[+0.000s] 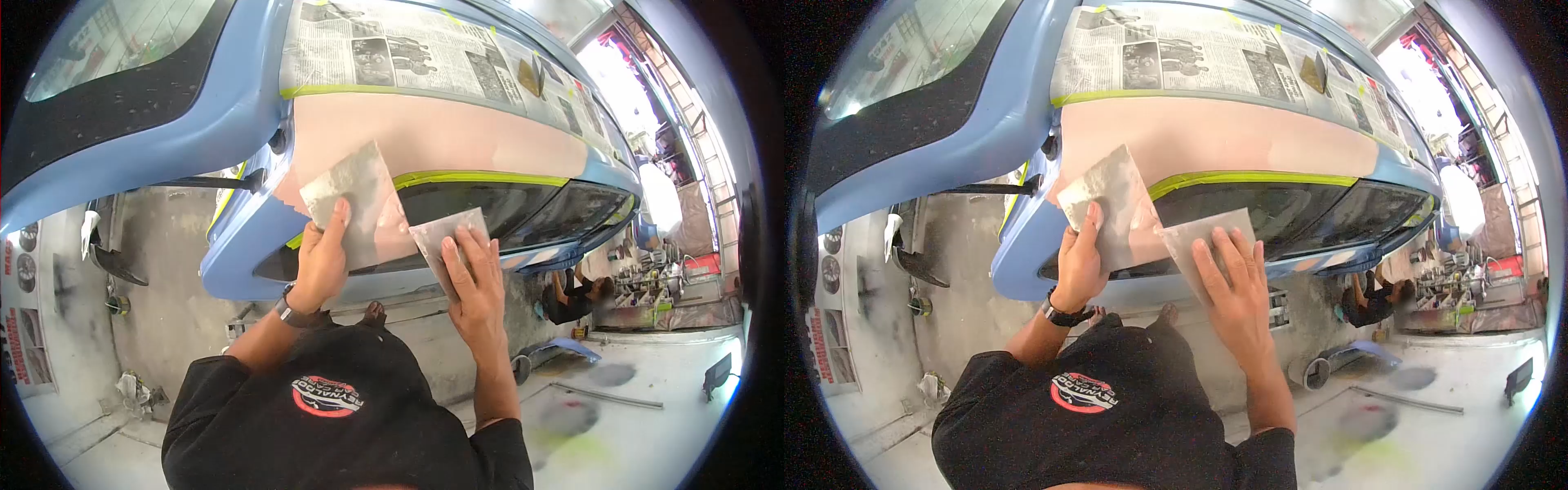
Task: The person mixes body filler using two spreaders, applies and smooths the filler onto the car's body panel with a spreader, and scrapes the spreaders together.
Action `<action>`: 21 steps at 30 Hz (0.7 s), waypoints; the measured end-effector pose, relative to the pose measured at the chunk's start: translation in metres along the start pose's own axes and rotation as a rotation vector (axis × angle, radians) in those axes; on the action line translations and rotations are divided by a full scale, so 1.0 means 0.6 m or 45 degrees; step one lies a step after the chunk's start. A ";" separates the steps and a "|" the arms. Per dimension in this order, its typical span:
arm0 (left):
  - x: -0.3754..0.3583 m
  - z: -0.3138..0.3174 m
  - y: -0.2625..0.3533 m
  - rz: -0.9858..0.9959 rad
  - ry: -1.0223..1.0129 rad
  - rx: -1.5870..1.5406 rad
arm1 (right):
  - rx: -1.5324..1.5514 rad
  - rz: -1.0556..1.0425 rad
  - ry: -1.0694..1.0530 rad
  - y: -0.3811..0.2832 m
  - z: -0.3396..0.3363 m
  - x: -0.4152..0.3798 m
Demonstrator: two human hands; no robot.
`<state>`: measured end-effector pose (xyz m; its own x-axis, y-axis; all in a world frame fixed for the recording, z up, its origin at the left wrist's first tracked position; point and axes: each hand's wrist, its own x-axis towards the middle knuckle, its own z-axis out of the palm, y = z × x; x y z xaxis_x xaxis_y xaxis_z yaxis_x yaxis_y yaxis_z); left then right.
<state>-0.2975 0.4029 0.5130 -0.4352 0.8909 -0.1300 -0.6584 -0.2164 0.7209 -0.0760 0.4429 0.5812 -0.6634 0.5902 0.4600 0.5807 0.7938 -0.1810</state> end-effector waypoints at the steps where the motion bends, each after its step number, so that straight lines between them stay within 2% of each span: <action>1: 0.004 0.006 0.001 0.052 -0.053 -0.022 | -0.052 -0.037 0.030 -0.003 -0.006 0.008; 4: -0.001 0.038 0.015 0.134 -0.085 0.000 | -0.211 -0.116 0.095 -0.005 -0.020 0.029; 8: -0.007 0.028 -0.001 0.202 -0.186 0.262 | -0.393 -0.202 -0.098 -0.020 -0.029 0.054; 10: -0.008 0.022 -0.004 0.300 -0.259 0.377 | -0.228 -0.221 -0.180 -0.017 -0.011 0.044; 13: 0.009 -0.022 -0.011 0.188 -0.193 0.453 | -0.138 -0.269 -0.336 -0.033 0.001 0.028; 15: 0.014 -0.086 -0.021 0.744 0.008 1.362 | -0.049 -0.303 -0.460 -0.037 0.014 0.017; 16: 0.018 -0.088 -0.012 0.795 0.067 1.288 | 0.003 -0.285 -0.530 -0.032 0.028 0.009; 17: 0.023 -0.090 -0.002 0.849 0.124 1.213 | 0.174 -0.171 -0.479 -0.026 0.040 0.001; 19: 0.032 -0.043 0.053 0.431 0.114 0.028 | 0.498 0.032 -0.369 -0.002 0.040 -0.006; 20: 0.041 -0.071 0.053 0.437 0.062 0.149 | 0.647 0.218 -0.265 0.002 0.027 -0.002; 21: 0.047 -0.096 0.053 0.309 0.081 0.148 | 0.681 0.319 -0.148 0.009 0.010 0.006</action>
<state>-0.3663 0.3979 0.4931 -0.6120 0.7907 0.0162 -0.4566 -0.3700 0.8091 -0.0780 0.4504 0.5768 -0.6019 0.7570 0.2543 0.4277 0.5745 -0.6978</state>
